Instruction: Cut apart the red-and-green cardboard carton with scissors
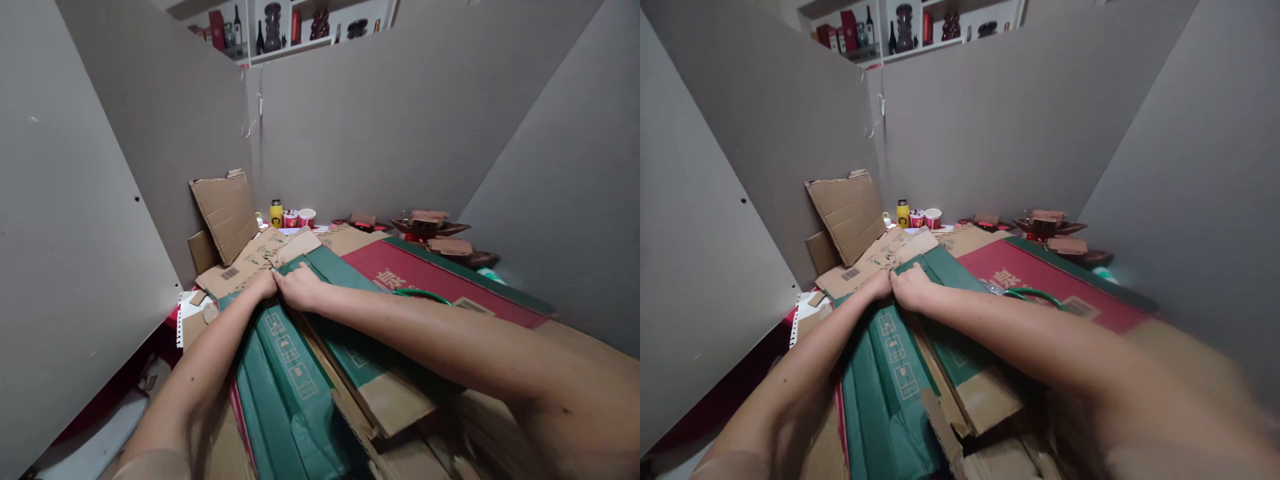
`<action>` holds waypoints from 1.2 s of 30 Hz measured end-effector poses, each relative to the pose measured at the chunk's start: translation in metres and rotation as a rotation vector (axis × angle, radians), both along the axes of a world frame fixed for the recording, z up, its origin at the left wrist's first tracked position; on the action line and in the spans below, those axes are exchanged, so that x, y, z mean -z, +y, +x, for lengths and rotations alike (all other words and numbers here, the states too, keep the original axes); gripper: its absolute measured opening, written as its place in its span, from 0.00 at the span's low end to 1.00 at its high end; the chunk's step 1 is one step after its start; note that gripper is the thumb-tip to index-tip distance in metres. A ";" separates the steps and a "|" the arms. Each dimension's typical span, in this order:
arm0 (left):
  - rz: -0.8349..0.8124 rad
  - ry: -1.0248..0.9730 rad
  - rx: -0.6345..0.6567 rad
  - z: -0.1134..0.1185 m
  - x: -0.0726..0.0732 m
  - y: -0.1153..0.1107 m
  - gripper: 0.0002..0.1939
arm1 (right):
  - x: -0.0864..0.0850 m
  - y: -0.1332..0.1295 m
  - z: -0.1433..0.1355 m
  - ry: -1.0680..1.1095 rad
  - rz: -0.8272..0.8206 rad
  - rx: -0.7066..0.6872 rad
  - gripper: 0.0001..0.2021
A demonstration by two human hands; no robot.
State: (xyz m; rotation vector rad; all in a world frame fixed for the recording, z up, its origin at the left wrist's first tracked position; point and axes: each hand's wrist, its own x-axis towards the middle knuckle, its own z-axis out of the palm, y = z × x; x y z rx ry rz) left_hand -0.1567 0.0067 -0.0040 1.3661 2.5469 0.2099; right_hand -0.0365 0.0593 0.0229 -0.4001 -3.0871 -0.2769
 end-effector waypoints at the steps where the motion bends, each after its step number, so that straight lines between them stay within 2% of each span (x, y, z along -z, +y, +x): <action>1: 0.007 -0.003 -0.006 0.000 -0.001 0.001 0.17 | 0.001 -0.002 -0.002 0.002 -0.005 0.020 0.22; 4: 0.017 -0.012 -0.038 0.002 -0.001 0.004 0.18 | 0.008 -0.003 -0.002 0.027 -0.029 0.094 0.21; 8: 0.048 -0.006 -0.046 0.002 -0.001 0.002 0.19 | 0.018 0.009 0.006 0.077 -0.058 0.190 0.21; 13: 0.121 0.031 -0.034 0.002 0.000 -0.008 0.18 | 0.025 0.026 0.015 0.122 -0.076 0.229 0.24; 17: 0.138 0.032 -0.053 0.002 0.006 -0.011 0.18 | 0.027 0.027 0.020 0.142 -0.072 0.190 0.23; 20: 0.137 0.014 -0.063 0.003 0.010 -0.010 0.18 | 0.024 0.021 0.018 0.184 -0.049 0.085 0.24; 23: 0.143 0.002 -0.058 0.003 0.011 -0.010 0.20 | 0.018 0.017 0.005 0.203 -0.032 -0.076 0.22; 25: 0.138 -0.001 -0.068 0.004 0.011 -0.011 0.22 | 0.016 0.019 -0.009 0.175 -0.040 -0.125 0.20; 30: 0.110 0.000 -0.104 0.004 0.010 -0.010 0.21 | 0.017 0.036 -0.037 0.037 -0.081 -0.142 0.14; 36: 0.115 0.025 -0.079 0.004 0.008 -0.007 0.17 | 0.027 0.053 -0.027 0.101 -0.114 -0.107 0.20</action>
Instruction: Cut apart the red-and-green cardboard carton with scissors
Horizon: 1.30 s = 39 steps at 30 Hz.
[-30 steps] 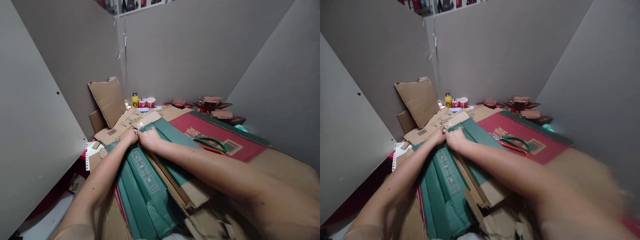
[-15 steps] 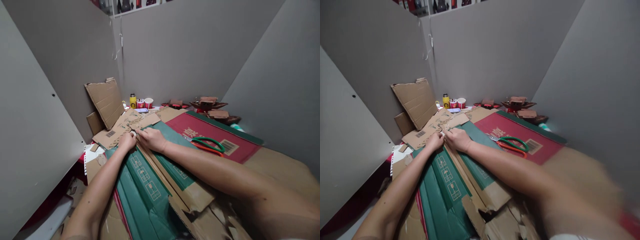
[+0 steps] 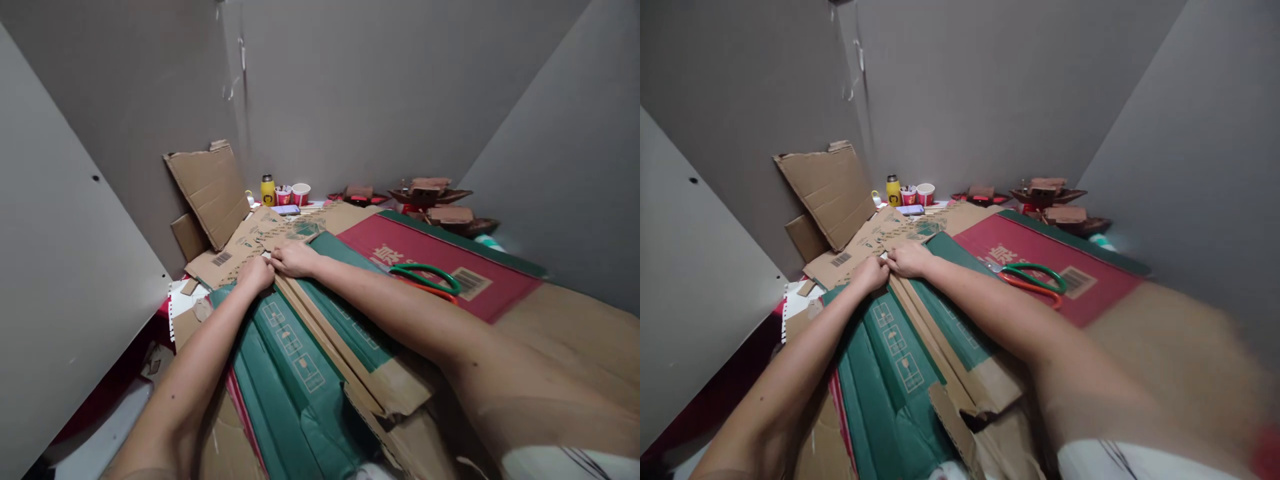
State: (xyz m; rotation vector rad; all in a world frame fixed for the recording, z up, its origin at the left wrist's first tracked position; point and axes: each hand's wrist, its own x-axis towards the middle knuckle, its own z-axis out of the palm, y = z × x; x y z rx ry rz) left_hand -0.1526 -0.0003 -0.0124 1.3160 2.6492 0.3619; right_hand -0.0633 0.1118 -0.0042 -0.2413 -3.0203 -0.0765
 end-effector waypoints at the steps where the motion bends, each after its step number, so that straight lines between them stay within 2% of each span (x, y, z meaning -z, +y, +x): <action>1: 0.002 0.009 0.001 0.000 -0.001 0.000 0.16 | 0.001 0.002 0.002 0.015 -0.010 -0.003 0.20; 12: 0.022 0.097 -0.021 0.003 -0.013 -0.001 0.15 | 0.002 0.011 0.007 0.151 -0.077 -0.011 0.19; 17: -0.025 0.115 -0.006 0.000 -0.007 0.003 0.16 | 0.004 0.011 0.007 0.155 -0.060 -0.030 0.18; 21: -0.052 0.159 0.000 0.001 0.005 0.006 0.19 | -0.001 0.010 0.002 0.073 -0.031 -0.059 0.16; 25: -0.072 0.197 0.002 0.004 0.013 0.008 0.21 | -0.011 0.009 -0.012 -0.096 -0.011 -0.046 0.17; 30: -0.075 0.213 0.013 0.007 0.013 0.007 0.19 | -0.025 0.001 -0.027 -0.257 0.048 -0.020 0.19; 39: -0.038 0.195 0.018 0.010 0.012 0.003 0.19 | -0.035 0.000 -0.024 -0.370 0.087 -0.036 0.20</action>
